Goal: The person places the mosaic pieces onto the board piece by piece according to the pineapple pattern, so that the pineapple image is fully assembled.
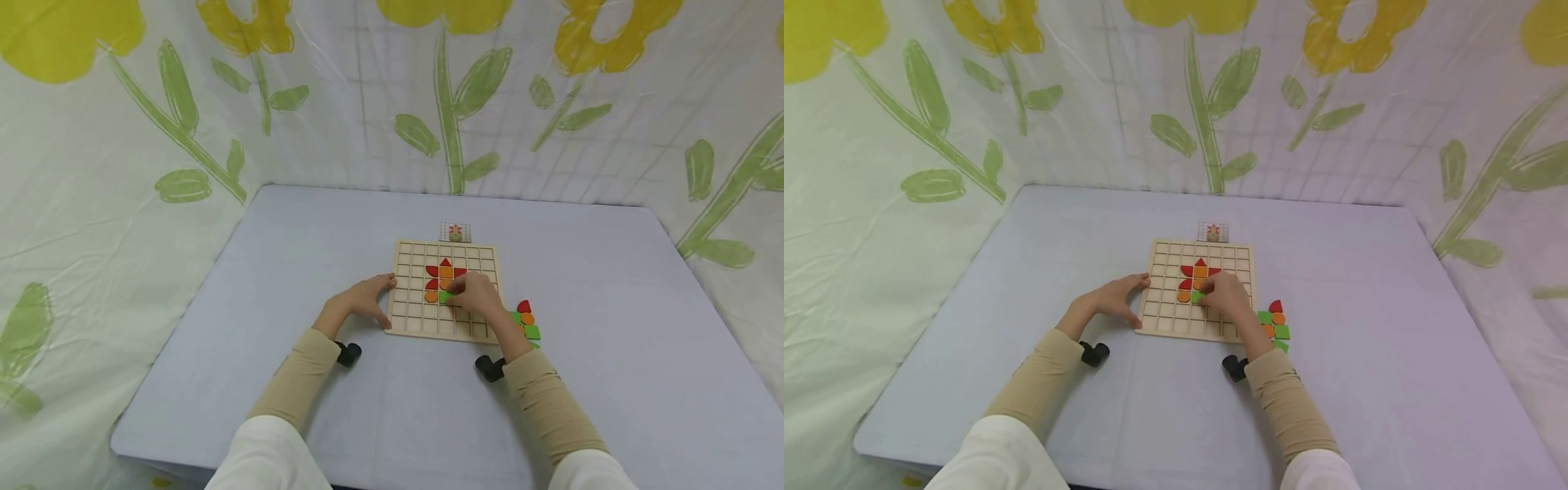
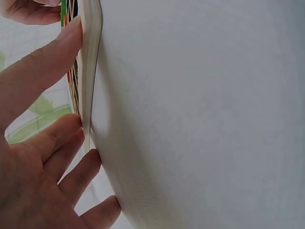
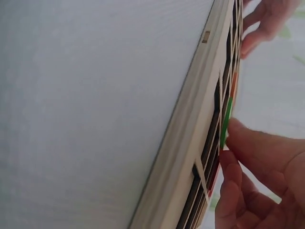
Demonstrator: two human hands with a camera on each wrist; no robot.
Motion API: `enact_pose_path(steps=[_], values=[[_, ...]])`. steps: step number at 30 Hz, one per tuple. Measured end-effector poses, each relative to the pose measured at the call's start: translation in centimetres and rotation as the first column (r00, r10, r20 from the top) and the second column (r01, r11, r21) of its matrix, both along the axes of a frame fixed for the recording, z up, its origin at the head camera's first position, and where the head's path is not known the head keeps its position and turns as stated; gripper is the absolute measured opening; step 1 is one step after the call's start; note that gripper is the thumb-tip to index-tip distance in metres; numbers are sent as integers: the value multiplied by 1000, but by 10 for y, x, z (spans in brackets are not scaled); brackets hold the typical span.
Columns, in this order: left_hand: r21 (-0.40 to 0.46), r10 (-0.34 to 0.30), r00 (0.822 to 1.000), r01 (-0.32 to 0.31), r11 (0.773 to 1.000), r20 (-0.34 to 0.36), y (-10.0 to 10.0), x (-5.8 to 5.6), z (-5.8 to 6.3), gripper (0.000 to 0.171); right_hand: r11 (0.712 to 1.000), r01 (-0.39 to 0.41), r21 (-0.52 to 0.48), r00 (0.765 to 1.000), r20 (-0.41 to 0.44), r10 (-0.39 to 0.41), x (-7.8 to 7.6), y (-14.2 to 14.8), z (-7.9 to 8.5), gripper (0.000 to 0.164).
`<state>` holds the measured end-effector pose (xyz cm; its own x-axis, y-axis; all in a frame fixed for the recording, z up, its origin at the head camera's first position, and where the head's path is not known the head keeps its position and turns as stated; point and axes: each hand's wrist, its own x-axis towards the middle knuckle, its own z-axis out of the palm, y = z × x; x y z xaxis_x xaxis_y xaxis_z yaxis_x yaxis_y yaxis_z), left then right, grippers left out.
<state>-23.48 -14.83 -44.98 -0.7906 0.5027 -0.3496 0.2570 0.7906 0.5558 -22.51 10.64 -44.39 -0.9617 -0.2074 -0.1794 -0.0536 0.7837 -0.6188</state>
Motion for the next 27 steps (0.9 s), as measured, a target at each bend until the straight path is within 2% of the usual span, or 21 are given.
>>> enact_pose_path(steps=[6,14,19,27], values=[[-3,-12,1000,12,1000,-9,0,0,2,93,1000,22,0,1000,18,-22,0,-1,-1,24],[-8,-10,1000,10,1000,2,0,0,0,95,999,20,-45,1000,-15,-21,7,7,6,24],[1,-8,1000,8,1000,-2,0,0,-1,94,997,43,-59,998,-41,-46,10,25,10,25],[4,-12,1000,12,1000,-6,0,0,1,94,992,100,-79,995,-23,-102,19,73,12,29]])
